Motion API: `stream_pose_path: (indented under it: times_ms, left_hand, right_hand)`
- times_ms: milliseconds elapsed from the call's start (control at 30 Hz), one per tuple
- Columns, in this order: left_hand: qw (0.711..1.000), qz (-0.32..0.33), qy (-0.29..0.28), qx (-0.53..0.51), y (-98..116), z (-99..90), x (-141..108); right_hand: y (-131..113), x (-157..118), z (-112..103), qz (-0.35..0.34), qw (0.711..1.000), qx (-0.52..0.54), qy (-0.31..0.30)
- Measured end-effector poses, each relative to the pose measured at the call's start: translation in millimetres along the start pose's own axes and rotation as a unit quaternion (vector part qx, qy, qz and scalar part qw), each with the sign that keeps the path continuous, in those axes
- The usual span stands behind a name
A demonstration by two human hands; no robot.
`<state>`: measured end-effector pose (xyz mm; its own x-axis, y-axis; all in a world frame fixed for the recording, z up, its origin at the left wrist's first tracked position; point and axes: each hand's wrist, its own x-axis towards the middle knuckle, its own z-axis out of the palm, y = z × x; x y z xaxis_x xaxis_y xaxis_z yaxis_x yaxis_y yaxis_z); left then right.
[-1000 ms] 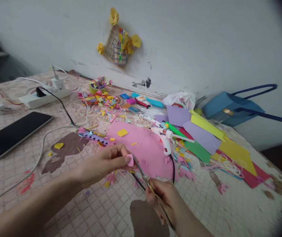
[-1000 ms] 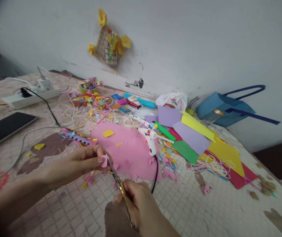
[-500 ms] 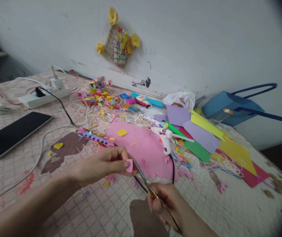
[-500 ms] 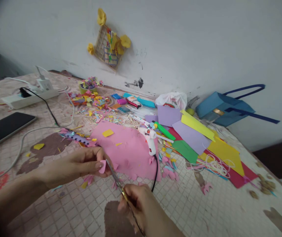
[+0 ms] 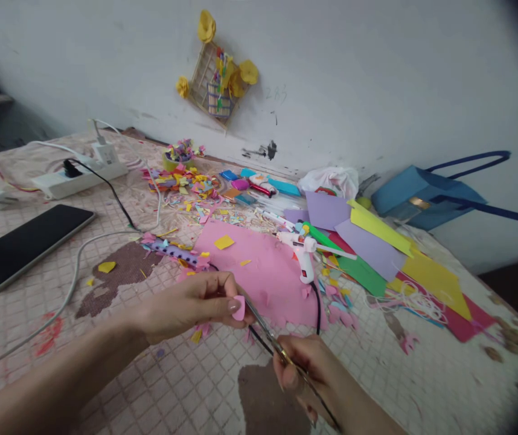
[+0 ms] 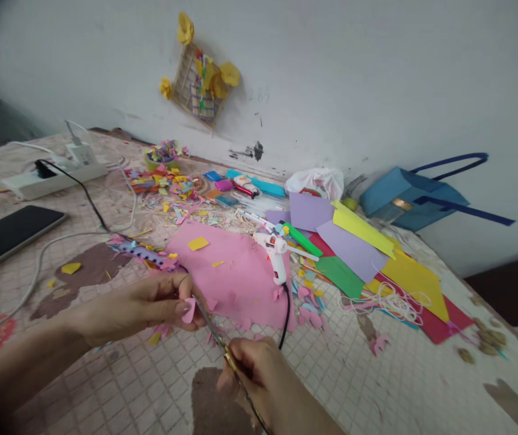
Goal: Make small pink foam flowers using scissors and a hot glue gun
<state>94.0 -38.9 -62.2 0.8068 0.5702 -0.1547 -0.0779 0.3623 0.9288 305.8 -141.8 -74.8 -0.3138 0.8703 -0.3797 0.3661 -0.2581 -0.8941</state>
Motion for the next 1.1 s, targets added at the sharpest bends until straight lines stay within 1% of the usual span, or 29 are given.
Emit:
stream_pose_path:
  times_ms: [167,300,433,633,800,933,1000,1100]
  left_hand:
    - [0.999,0.002,0.012,-0.037,-2,2.1,1]
    - [0.999,0.001,0.02,-0.037,-1,4.3,1]
    - [0.999,-0.001,0.025,-0.037,0,6.0,1]
    - [1.0,-0.002,0.021,-0.014,-1,2.7,0]
    - [1.0,-0.005,0.007,0.007,-2,-0.5,-1]
    - [1.0,0.002,-0.019,0.01,-1,-2.5,-1]
    - [0.999,0.009,-0.036,0.004,-1,-3.5,0]
    - [0.998,0.019,-0.058,-0.003,-2,-4.7,0]
  right_hand:
    - [-4,1,2,-0.026,0.999,-0.017,0.024]
    - [-7,2,1,-0.02,1.0,-0.018,0.012]
    - [-3,3,1,-0.035,0.999,-0.026,0.026]
    - [1,1,1,-0.018,0.999,-0.027,0.009]
    - [-1,-1,-1,-0.008,1.0,-0.026,0.006]
    - [-8,-3,-1,-0.016,0.999,-0.031,0.005]
    - [-11,-4,-2,-0.002,0.999,-0.036,0.003]
    - [-12,-6,-3,0.027,0.998,-0.053,-0.018]
